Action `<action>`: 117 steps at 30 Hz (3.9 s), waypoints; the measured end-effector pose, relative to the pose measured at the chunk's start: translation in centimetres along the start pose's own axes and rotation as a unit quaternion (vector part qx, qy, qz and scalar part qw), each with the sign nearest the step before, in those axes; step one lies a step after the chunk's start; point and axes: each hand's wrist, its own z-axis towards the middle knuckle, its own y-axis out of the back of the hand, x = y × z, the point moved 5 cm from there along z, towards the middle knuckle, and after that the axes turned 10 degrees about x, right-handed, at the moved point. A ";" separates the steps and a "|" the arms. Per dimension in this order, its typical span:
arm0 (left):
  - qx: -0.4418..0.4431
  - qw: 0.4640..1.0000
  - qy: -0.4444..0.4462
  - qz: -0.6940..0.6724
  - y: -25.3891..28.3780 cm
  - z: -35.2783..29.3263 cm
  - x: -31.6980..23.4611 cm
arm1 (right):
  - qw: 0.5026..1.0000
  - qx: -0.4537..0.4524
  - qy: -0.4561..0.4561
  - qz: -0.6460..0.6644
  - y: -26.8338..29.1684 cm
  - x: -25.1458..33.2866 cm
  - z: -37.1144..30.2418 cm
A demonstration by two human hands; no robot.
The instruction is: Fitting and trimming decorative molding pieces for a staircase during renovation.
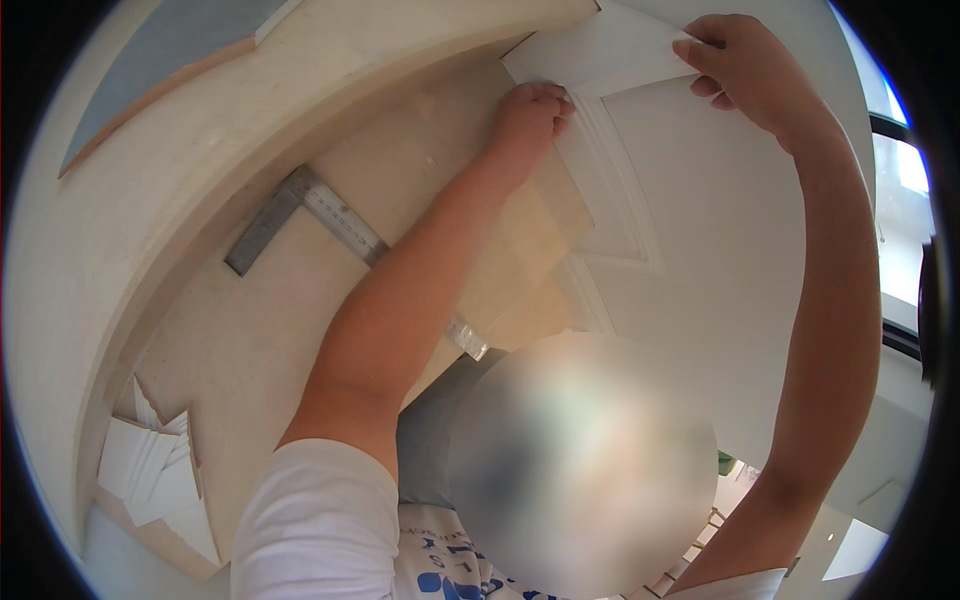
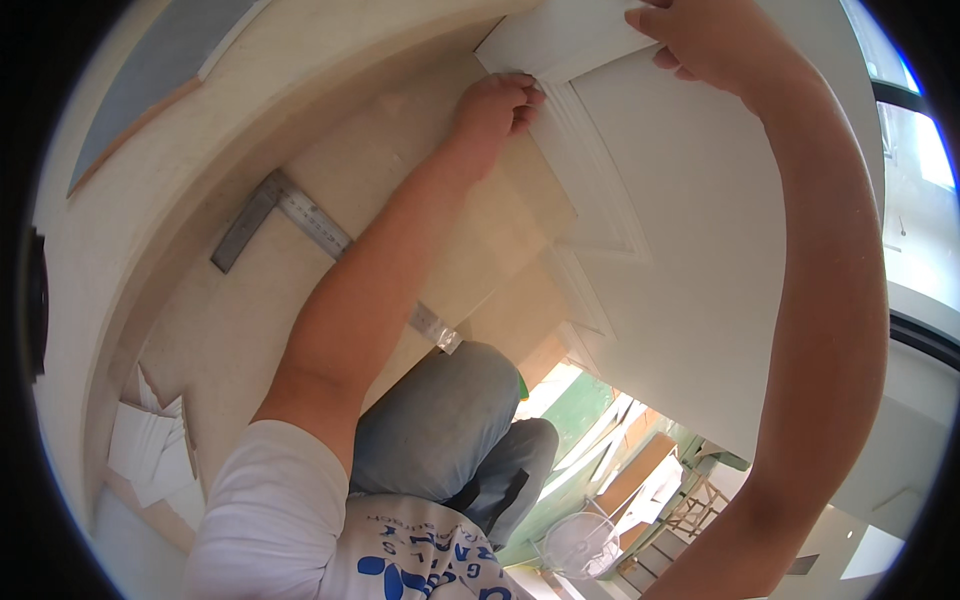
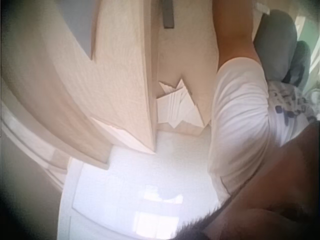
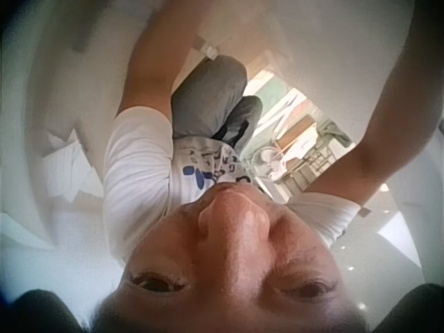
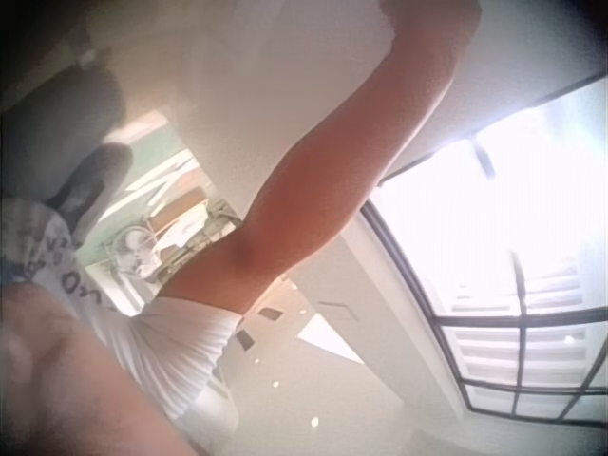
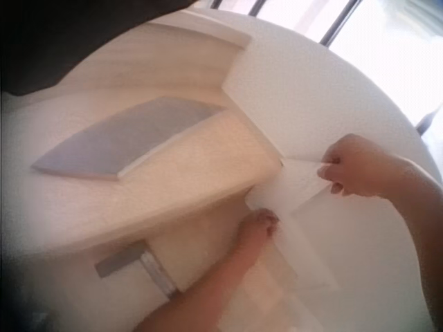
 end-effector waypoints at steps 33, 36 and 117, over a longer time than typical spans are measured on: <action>0.231 0.964 -0.079 0.109 -4.6 -2.2 0.4 | 0.548 -0.213 -0.001 0.809 -31.1 -17.1 -34.9; 0.275 0.814 -0.070 0.507 -7.3 -11.9 -0.2 | 0.314 -0.246 0.063 0.915 -35.0 -13.1 -36.0; 0.430 0.777 0.375 0.266 -12.2 -39.4 4.9 | 0.881 -0.321 0.087 0.338 -34.2 -4.2 -48.8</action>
